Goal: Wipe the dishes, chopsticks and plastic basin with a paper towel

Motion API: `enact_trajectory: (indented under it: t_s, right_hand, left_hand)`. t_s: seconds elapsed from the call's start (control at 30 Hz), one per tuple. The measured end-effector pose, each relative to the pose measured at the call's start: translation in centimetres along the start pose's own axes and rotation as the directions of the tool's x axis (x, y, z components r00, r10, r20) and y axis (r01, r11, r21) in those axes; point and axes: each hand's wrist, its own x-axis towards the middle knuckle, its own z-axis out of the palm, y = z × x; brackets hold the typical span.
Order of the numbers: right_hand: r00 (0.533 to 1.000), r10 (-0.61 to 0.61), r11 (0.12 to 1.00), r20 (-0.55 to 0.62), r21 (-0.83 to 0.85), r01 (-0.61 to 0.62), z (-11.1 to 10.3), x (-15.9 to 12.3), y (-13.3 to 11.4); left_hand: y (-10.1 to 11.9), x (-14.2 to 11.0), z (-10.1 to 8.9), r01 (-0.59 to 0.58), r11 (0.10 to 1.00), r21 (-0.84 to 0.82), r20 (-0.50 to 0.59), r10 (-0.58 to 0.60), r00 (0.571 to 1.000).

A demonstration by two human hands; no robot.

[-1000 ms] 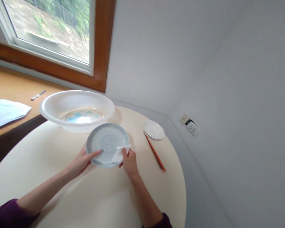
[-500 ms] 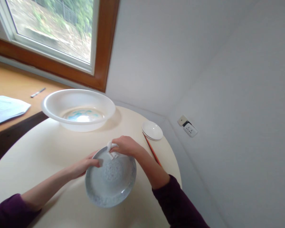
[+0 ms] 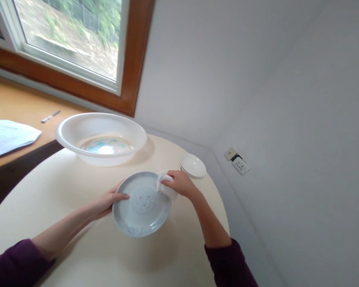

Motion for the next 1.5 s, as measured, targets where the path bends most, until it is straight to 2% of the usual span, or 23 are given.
enact_trajectory:
  t_s: [0.07, 0.1, 0.13, 0.2, 0.27, 0.3, 0.37, 0.43, 0.5, 0.6, 0.63, 0.7, 0.8, 0.93, 1.0, 1.1, 1.23, 1.33, 1.4, 1.5]
  right_hand:
    - [0.989, 0.084, 0.976, -0.125, 0.211, -0.056, -0.3, -1.0, 1.4]
    - [0.964, 0.152, 0.946, -0.217, 0.315, -0.079, -0.3, -1.3, 1.9]
    - [0.919, 0.236, 0.907, -0.316, 0.412, -0.091, -0.2, -1.6, 2.3]
    - [0.783, 0.412, 0.811, -0.466, 0.58, -0.082, 0.5, -1.8, 2.8]
    - [0.67, 0.55, 0.703, -0.499, 0.709, -0.049, 1.7, -1.6, 2.7]
    - [0.647, 0.592, 0.652, -0.481, 0.758, -0.033, 2.4, -1.4, 2.4]
    - [0.669, 0.619, 0.569, -0.412, 0.822, -0.021, 3.9, -0.9, 1.3]
    - [0.731, 0.603, 0.488, -0.321, 0.873, -0.019, 5.2, -0.5, -0.2]
    - [0.779, 0.584, 0.358, -0.227, 0.934, 0.003, 6.0, -0.2, -1.8]
    - [0.838, 0.527, 0.151, -0.142, 0.986, 0.072, 6.1, -0.2, -3.8]
    - [0.856, 0.501, 0.112, -0.131, 0.99, 0.086, 6.0, -0.4, -4.3]
    - [0.874, 0.468, 0.089, -0.131, 0.991, 0.102, 5.7, -0.7, -5.1]
    - [0.859, 0.472, 0.132, -0.199, 0.979, 0.154, 5.7, -1.3, -5.7]
    - [0.801, 0.495, 0.238, -0.337, 0.939, 0.248, 6.6, -1.7, -6.1]
    - [0.779, 0.51, 0.255, -0.363, 0.93, 0.266, 7.0, -1.7, -6.1]
    - [0.748, 0.58, 0.207, -0.322, 0.947, 0.247, 7.6, -1.5, -6.1]
    - [0.683, 0.699, 0.108, -0.213, 0.975, 0.194, 8.3, -1.2, -5.6]
    - [0.645, 0.75, 0.031, -0.148, 0.981, 0.189, 9.0, -1.0, -5.0]
    - [0.654, 0.749, -0.028, -0.109, 0.98, 0.195, 9.4, -1.0, -4.8]
    - [0.709, 0.699, -0.08, -0.093, 0.975, 0.207, 9.7, -1.1, -5.1]
  left_hand:
    - [0.1, 0.1, -0.1, 0.01, 0.994, -0.105, -0.022, -0.012, 1.0]
    - [0.1, 0.2, -0.2, 0.013, 0.988, -0.155, -0.029, -0.018, 0.999]
    - [0.2, 0.2, -0.3, 0.015, 0.98, -0.2, -0.036, -0.023, 0.999]
    - [0.2, 0.4, -0.4, 0.022, 0.963, -0.268, -0.065, -0.041, 0.997]
    - [0.2, 0.4, -0.4, 0.029, 0.951, -0.309, -0.098, -0.062, 0.993]
    - [0.2, 0.5, -0.4, 0.033, 0.946, -0.321, -0.11, -0.072, 0.991]
    - [0.2, 0.5, -0.3, 0.043, 0.941, -0.335, -0.119, -0.088, 0.989]
    - [0.2, 0.6, -0.3, 0.059, 0.938, -0.342, -0.126, -0.108, 0.986]
    - [0.1, 0.7, -0.2, 0.074, 0.934, -0.348, -0.136, -0.129, 0.982]
    - [0.1, 0.8, -0.2, 0.082, 0.928, -0.362, -0.147, -0.144, 0.979]
    - [0.2, 0.8, -0.2, 0.082, 0.927, -0.367, -0.148, -0.145, 0.978]
    - [0.3, 0.8, -0.2, 0.084, 0.922, -0.377, -0.152, -0.151, 0.977]
    - [0.5, 0.8, -0.1, 0.081, 0.918, -0.389, -0.162, -0.154, 0.975]
    - [0.4, 0.8, -0.1, 0.085, 0.917, -0.39, -0.183, -0.168, 0.969]
    - [0.3, 0.9, -0.1, 0.061, 0.927, -0.371, -0.211, -0.148, 0.966]
    - [0.3, 0.8, -0.2, -0.002, 0.953, -0.304, -0.235, -0.073, 0.969]
    - [0.7, 0.5, 0.1, -0.098, 0.972, -0.214, -0.25, 0.043, 0.967]
    - [1.1, 0.4, 0.5, -0.113, 0.963, -0.244, -0.257, 0.048, 0.965]
    - [1.3, 0.5, 0.7, -0.084, 0.947, -0.31, -0.262, 0.0, 0.965]
    - [1.5, 0.8, 0.7, -0.032, 0.921, -0.388, -0.25, -0.072, 0.966]
